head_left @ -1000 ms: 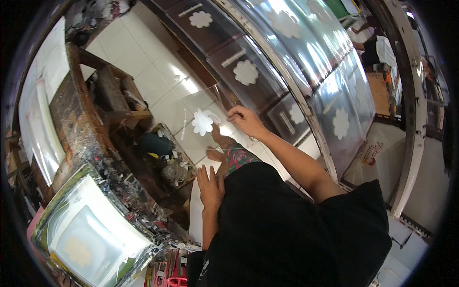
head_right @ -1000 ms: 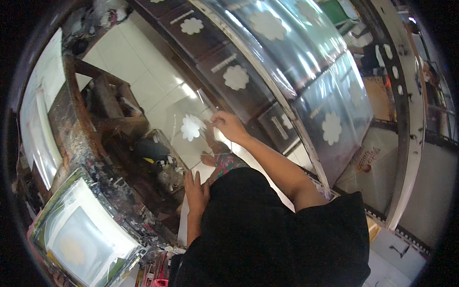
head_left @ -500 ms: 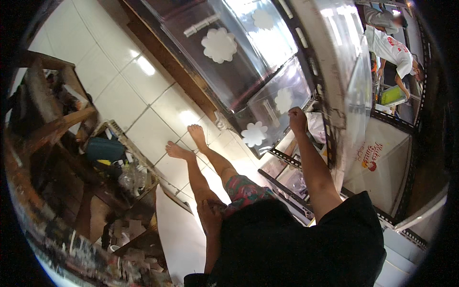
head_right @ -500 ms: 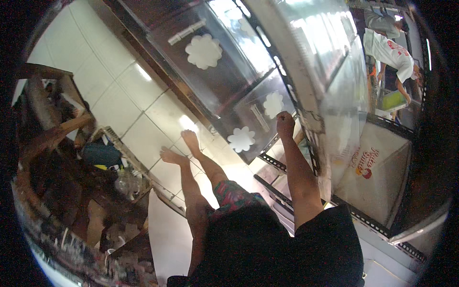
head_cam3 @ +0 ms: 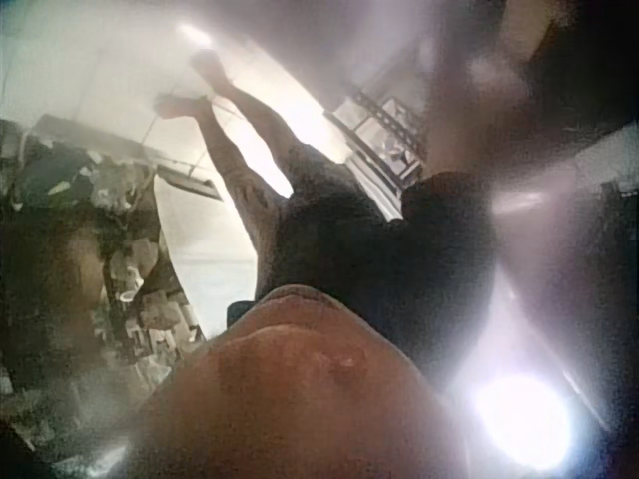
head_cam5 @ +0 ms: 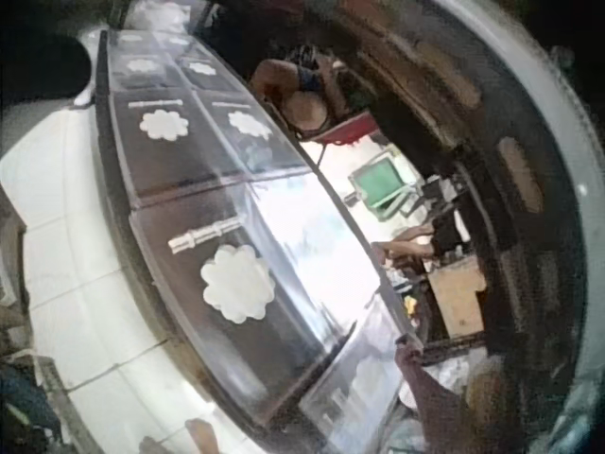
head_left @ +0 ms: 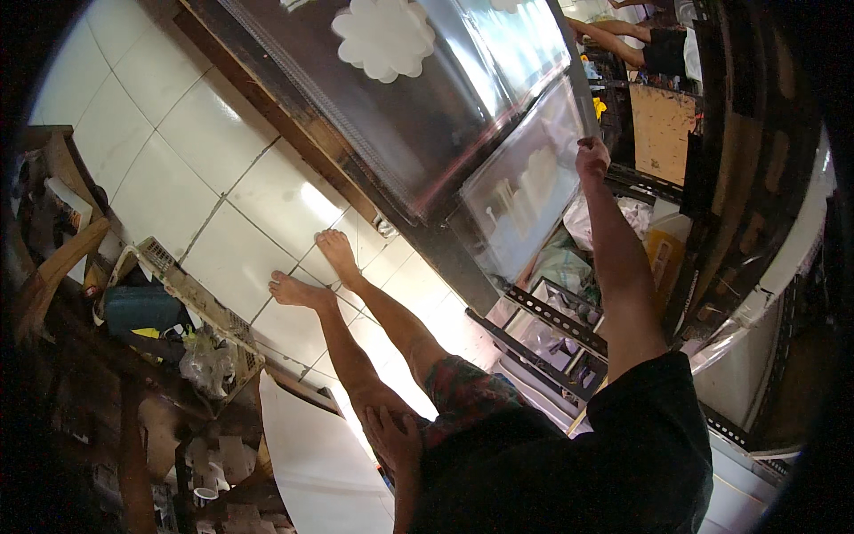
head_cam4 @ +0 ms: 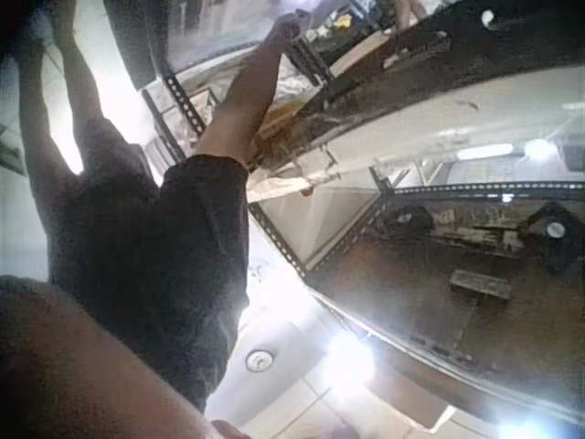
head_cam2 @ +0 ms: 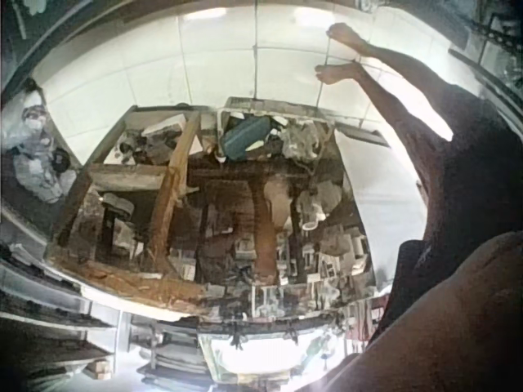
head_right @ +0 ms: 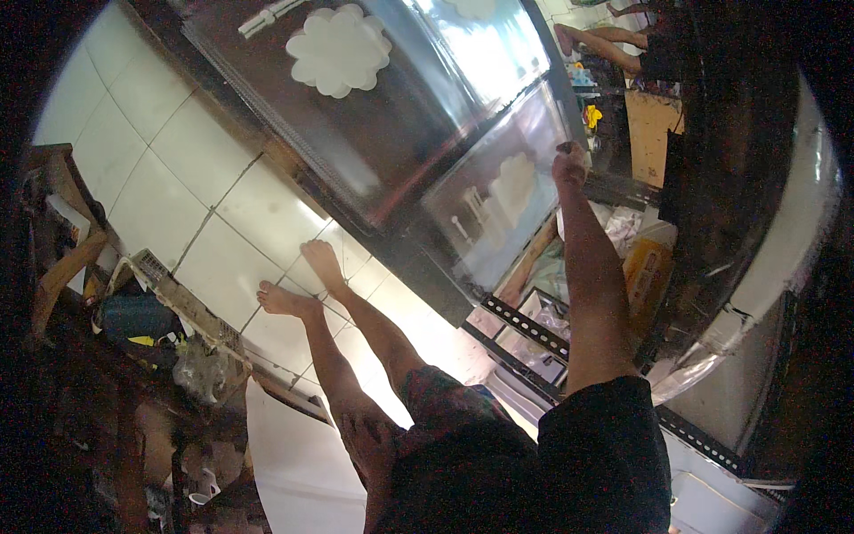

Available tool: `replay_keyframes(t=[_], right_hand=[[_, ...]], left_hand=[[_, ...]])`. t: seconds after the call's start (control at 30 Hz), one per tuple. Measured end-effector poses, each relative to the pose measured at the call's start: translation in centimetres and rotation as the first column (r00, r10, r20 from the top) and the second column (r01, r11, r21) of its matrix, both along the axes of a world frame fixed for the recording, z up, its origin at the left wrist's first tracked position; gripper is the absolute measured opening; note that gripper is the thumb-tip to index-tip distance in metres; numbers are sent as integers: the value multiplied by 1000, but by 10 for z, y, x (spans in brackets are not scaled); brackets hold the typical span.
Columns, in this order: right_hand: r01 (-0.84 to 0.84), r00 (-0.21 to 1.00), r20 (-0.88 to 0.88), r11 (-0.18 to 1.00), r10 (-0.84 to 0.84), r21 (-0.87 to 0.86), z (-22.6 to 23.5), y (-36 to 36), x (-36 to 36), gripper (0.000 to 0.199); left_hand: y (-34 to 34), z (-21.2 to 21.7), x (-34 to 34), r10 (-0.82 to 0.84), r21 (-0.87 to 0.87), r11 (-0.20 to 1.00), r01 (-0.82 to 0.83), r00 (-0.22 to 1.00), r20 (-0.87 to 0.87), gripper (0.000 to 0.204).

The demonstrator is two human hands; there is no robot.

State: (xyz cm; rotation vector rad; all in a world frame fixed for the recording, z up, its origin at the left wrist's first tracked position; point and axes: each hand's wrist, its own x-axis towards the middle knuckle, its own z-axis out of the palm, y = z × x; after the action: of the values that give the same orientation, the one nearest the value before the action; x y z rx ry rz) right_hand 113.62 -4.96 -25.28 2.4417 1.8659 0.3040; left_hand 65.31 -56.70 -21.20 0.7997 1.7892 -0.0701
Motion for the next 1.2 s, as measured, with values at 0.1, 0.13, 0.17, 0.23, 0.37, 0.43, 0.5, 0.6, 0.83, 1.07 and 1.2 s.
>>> replay_keyframes(t=[0.1,0.13,0.17,0.23,0.37,0.43,0.5,0.6,0.83,1.07,1.2], right_hand=[[41,999,19,998,-40,-38,0,21,3,17],[53,999,16,997,-52,-48,-2,27,6,18],[7,1000,3,999,-7,-43,-2,29,9,18],[-84,996,-20,996,84,-28,0,33,18,19],[176,981,-71,983,-180,-54,-3,44,25,19],[388,900,-204,921,-385,-27,-4,48,22,18],[310,950,-37,951,-310,-21,-2,45,23,16],[245,969,39,969,-244,-30,0,45,22,15],[254,967,46,965,-251,-67,-8,57,14,23],[-340,939,53,899,339,274,-24,25,-67,25],[-413,775,-384,862,502,294,-6,-9,-231,32]], left_hand=[[-4,-1,3,-12,14,1000,12,1000,-15,59],[-3,-1,4,-15,18,1000,16,1000,-22,59],[-2,-1,5,0,8,1000,0,1000,-16,58],[2,2,5,30,-10,999,-30,1000,-4,58],[-6,-2,6,-4,13,1000,4,1000,-28,57],[-4,-2,6,-1,5,1000,1,1000,-28,56],[-9,-4,4,-14,31,999,15,999,-29,56],[-8,-4,2,-22,35,999,23,999,-31,56],[-1,2,0,-33,-32,999,33,999,-1,63],[-8,-5,-7,5,96,995,-3,1000,-19,57],[-22,-18,-6,28,168,986,-24,999,-26,57]])
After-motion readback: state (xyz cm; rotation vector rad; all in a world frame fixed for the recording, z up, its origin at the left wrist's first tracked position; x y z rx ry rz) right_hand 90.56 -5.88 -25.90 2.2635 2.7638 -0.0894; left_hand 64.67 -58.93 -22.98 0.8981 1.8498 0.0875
